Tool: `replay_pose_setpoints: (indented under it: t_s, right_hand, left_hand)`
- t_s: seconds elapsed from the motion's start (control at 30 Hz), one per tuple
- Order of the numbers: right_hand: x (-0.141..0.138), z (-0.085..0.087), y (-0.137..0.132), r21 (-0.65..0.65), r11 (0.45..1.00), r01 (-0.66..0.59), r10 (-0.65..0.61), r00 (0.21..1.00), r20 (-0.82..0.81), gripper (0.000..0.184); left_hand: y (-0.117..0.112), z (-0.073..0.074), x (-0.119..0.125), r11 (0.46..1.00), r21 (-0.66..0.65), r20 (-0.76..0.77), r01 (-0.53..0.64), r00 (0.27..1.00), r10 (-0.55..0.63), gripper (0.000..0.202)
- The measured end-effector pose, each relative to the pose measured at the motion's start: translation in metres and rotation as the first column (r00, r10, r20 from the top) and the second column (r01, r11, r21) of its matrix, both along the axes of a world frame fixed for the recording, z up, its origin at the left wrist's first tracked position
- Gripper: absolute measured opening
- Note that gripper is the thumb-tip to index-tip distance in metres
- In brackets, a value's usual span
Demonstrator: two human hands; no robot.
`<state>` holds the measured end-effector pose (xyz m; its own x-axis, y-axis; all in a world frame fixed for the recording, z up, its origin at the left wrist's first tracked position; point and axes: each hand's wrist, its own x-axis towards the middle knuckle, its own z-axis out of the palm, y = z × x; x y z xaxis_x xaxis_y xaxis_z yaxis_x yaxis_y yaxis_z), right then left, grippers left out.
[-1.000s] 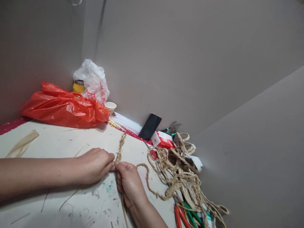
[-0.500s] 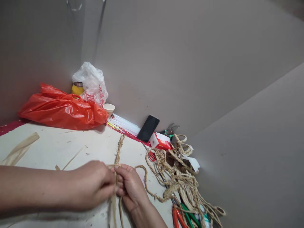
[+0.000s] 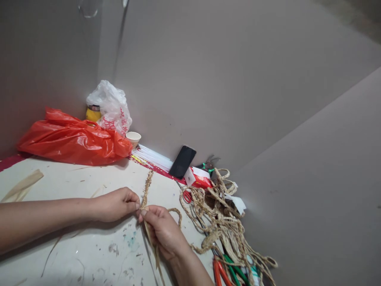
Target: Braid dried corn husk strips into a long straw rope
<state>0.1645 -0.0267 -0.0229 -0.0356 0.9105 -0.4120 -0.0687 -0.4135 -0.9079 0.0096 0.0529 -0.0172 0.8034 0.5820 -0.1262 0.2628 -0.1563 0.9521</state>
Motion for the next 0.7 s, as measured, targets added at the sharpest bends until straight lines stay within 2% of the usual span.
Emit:
replay_pose_setpoints:
  t_s: [0.1,0.23,0.37,0.47,0.53,0.63,0.7]
  right_hand:
    - [0.002,0.000,0.001,0.121,0.989,-0.086,0.055,0.970,0.239,0.028]
    - [0.000,0.000,0.000,0.241,0.947,-0.214,0.060,0.852,0.520,0.026]
    - [-0.004,-0.002,-0.004,0.281,0.917,-0.285,-0.014,0.679,0.734,0.030]
    - [-0.005,-0.002,-0.008,0.255,0.908,-0.332,-0.048,0.522,0.851,0.030]
    - [-0.004,0.000,-0.010,0.224,0.906,-0.360,-0.035,0.463,0.886,0.028]
    - [0.000,0.006,-0.010,0.204,0.909,-0.364,-0.022,0.448,0.894,0.027]
    - [0.001,0.011,-0.009,0.202,0.923,-0.327,-0.008,0.509,0.861,0.029]
  left_hand:
    - [0.005,-0.002,0.000,1.000,0.004,-0.032,0.000,0.999,0.000,0.019]
    - [0.003,-0.010,0.003,0.991,-0.128,-0.094,-0.048,0.995,0.036,0.019]
    - [0.001,-0.014,0.006,0.977,-0.195,-0.100,-0.087,0.993,0.068,0.023]
    - [0.001,-0.015,0.007,0.971,-0.220,-0.085,-0.094,0.993,0.077,0.019]
    - [0.000,-0.014,0.008,0.975,-0.195,-0.093,-0.109,0.991,0.092,0.017]
    - [-0.002,-0.012,0.009,0.980,-0.146,-0.111,-0.136,0.987,0.120,0.015]
    - [-0.003,-0.012,0.009,0.979,-0.141,-0.106,-0.144,0.986,0.129,0.015]
